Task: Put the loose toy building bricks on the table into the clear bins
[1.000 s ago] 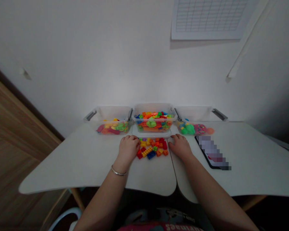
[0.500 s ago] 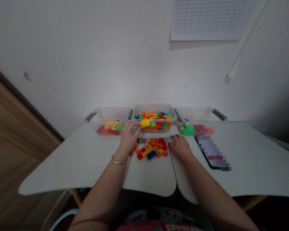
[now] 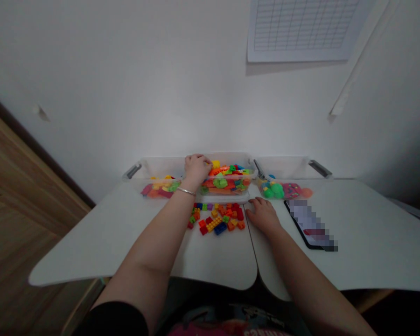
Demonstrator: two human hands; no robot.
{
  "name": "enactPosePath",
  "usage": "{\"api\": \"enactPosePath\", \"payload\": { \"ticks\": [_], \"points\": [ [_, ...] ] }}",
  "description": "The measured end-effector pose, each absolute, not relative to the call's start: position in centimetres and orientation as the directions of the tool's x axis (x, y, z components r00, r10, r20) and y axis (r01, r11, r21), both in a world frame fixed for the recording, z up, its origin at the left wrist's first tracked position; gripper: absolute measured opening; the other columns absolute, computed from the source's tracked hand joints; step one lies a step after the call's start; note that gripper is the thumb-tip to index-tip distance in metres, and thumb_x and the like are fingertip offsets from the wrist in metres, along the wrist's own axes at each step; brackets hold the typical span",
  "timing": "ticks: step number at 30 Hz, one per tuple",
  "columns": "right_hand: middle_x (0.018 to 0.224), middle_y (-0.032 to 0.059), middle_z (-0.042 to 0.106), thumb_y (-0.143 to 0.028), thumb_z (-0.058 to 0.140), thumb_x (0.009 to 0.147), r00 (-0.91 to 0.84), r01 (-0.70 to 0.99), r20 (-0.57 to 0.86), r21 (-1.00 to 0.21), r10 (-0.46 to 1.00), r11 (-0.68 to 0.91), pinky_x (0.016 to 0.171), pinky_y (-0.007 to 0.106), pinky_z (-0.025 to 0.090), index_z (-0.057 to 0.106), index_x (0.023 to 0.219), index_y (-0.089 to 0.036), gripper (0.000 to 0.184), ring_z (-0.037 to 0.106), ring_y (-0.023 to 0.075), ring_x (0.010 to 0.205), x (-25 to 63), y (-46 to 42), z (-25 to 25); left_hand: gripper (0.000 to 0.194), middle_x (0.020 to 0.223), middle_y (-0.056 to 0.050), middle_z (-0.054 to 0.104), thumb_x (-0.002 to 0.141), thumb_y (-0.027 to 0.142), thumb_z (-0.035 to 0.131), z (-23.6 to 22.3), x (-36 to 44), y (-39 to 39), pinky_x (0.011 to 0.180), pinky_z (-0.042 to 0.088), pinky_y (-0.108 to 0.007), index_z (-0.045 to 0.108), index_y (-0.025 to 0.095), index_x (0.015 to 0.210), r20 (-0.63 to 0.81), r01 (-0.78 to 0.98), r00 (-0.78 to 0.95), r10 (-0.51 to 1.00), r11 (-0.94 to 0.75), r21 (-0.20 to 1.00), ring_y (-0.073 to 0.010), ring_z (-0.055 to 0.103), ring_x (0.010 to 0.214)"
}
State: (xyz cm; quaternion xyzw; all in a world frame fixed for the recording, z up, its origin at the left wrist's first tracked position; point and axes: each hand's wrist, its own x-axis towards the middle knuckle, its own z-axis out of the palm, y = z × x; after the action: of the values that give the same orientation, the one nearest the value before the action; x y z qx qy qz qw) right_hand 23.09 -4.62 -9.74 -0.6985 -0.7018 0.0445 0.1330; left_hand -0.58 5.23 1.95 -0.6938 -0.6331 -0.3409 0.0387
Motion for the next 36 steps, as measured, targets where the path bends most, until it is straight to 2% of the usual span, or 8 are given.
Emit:
{"api": "enactPosePath", "payload": {
  "ticks": [5, 11, 17, 22, 26, 30, 33, 36],
  "points": [
    [0.141, 0.0140, 0.052, -0.034, 0.051, 0.089, 0.005, 0.965, 0.122, -0.261, 0.992, 0.027, 0.110, 0.038, 0.031, 0.057, 0.133, -0.015, 0.048, 0.044, 0.0293, 0.130, 23.2, -4.6, -9.8, 0.031, 0.118, -0.010, 0.068, 0.076, 0.034, 0.063, 1.6, -0.3, 5.6, 0.092, 0.046, -0.050, 0.075, 0.028, 0.104, 0.469, 0.941, -0.023, 0.883, -0.139, 0.307, -0.0345, 0.054, 0.108],
    [0.140, 0.0139, 0.052, -0.034, 0.052, 0.088, 0.013, 0.965, 0.127, -0.261, 0.992, 0.021, 0.110, 0.037, 0.031, 0.058, 0.132, -0.015, 0.048, 0.045, 0.0292, 0.129, 23.3, -4.3, -10.0, 0.040, 0.113, -0.009, 0.072, 0.083, 0.029, 0.051, 1.3, -0.8, 5.9, 0.097, 0.044, -0.052, 0.070, 0.029, 0.118, 0.442, 0.950, 0.030, 0.897, -0.163, 0.267, -0.0328, 0.056, 0.111],
    [0.140, 0.0133, 0.053, -0.034, 0.053, 0.088, 0.017, 0.966, 0.133, -0.257, 0.991, 0.018, 0.110, 0.037, 0.031, 0.059, 0.131, -0.016, 0.047, 0.046, 0.0295, 0.128, 23.2, -4.4, -10.0, 0.051, 0.123, -0.008, 0.069, 0.084, 0.027, 0.049, 1.8, -1.7, 5.4, 0.104, 0.042, -0.043, 0.059, 0.026, 0.134, 0.436, 0.917, 0.045, 0.899, -0.211, 0.339, -0.0261, 0.059, 0.114],
    [0.140, 0.0134, 0.052, -0.034, 0.052, 0.088, 0.013, 0.966, 0.124, -0.259, 0.992, 0.020, 0.110, 0.038, 0.031, 0.059, 0.131, -0.016, 0.047, 0.046, 0.0297, 0.128, 23.2, -4.5, -9.7, 0.043, 0.125, -0.008, 0.067, 0.084, 0.025, 0.051, 2.0, -3.3, 3.0, 0.108, 0.041, -0.039, 0.064, 0.018, 0.125, 0.575, 0.844, 0.069, 0.815, -0.355, 0.401, -0.0222, 0.059, 0.117],
    [0.141, 0.0136, 0.052, -0.035, 0.051, 0.089, 0.012, 0.964, 0.112, -0.264, 0.994, 0.018, 0.110, 0.038, 0.031, 0.058, 0.132, -0.016, 0.048, 0.045, 0.0300, 0.129, 23.1, -4.5, -9.5, 0.036, 0.120, -0.007, 0.070, 0.088, 0.030, 0.049, 1.6, -4.7, -0.5, 0.107, 0.043, -0.040, 0.067, 0.020, 0.117, 0.619, 0.780, -0.047, 0.784, -0.359, 0.513, -0.0221, 0.060, 0.115],
    [0.141, 0.0132, 0.052, -0.035, 0.052, 0.088, 0.016, 0.963, 0.105, -0.270, 0.994, 0.013, 0.110, 0.037, 0.030, 0.058, 0.132, -0.015, 0.048, 0.045, 0.0297, 0.129, 23.1, -4.4, -9.7, 0.031, 0.111, -0.006, 0.072, 0.084, 0.034, 0.056, -0.2, -6.2, -3.9, 0.099, 0.048, -0.043, 0.069, 0.022, 0.110, 0.523, 0.795, 0.018, 0.852, -0.329, 0.510, -0.0244, 0.063, 0.108],
    [0.141, 0.0133, 0.051, -0.035, 0.053, 0.088, 0.032, 0.962, 0.108, -0.271, 0.994, -0.002, 0.110, 0.037, 0.031, 0.058, 0.132, -0.015, 0.050, 0.046, 0.0302, 0.129, 23.1, -4.4, -9.8, 0.029, 0.106, -0.009, 0.071, 0.078, 0.034, 0.064, -2.8, -7.3, -5.3, 0.091, 0.052, -0.041, 0.072, 0.021, 0.102, 0.357, 0.841, 0.115, 0.927, -0.282, 0.462, -0.0256, 0.065, 0.102],
    [0.141, 0.0133, 0.052, -0.035, 0.053, 0.088, 0.022, 0.963, 0.114, -0.271, 0.993, 0.009, 0.110, 0.037, 0.031, 0.058, 0.133, -0.015, 0.049, 0.045, 0.0300, 0.130, 23.1, -4.4, -9.9, 0.042, 0.103, -0.010, 0.068, 0.070, 0.032, 0.073, -5.5, -8.0, -5.9, 0.086, 0.055, -0.037, 0.070, 0.022, 0.110, 0.193, 0.881, 0.167, 0.967, -0.234, 0.410, -0.0243, 0.066, 0.093]
  ]
}}
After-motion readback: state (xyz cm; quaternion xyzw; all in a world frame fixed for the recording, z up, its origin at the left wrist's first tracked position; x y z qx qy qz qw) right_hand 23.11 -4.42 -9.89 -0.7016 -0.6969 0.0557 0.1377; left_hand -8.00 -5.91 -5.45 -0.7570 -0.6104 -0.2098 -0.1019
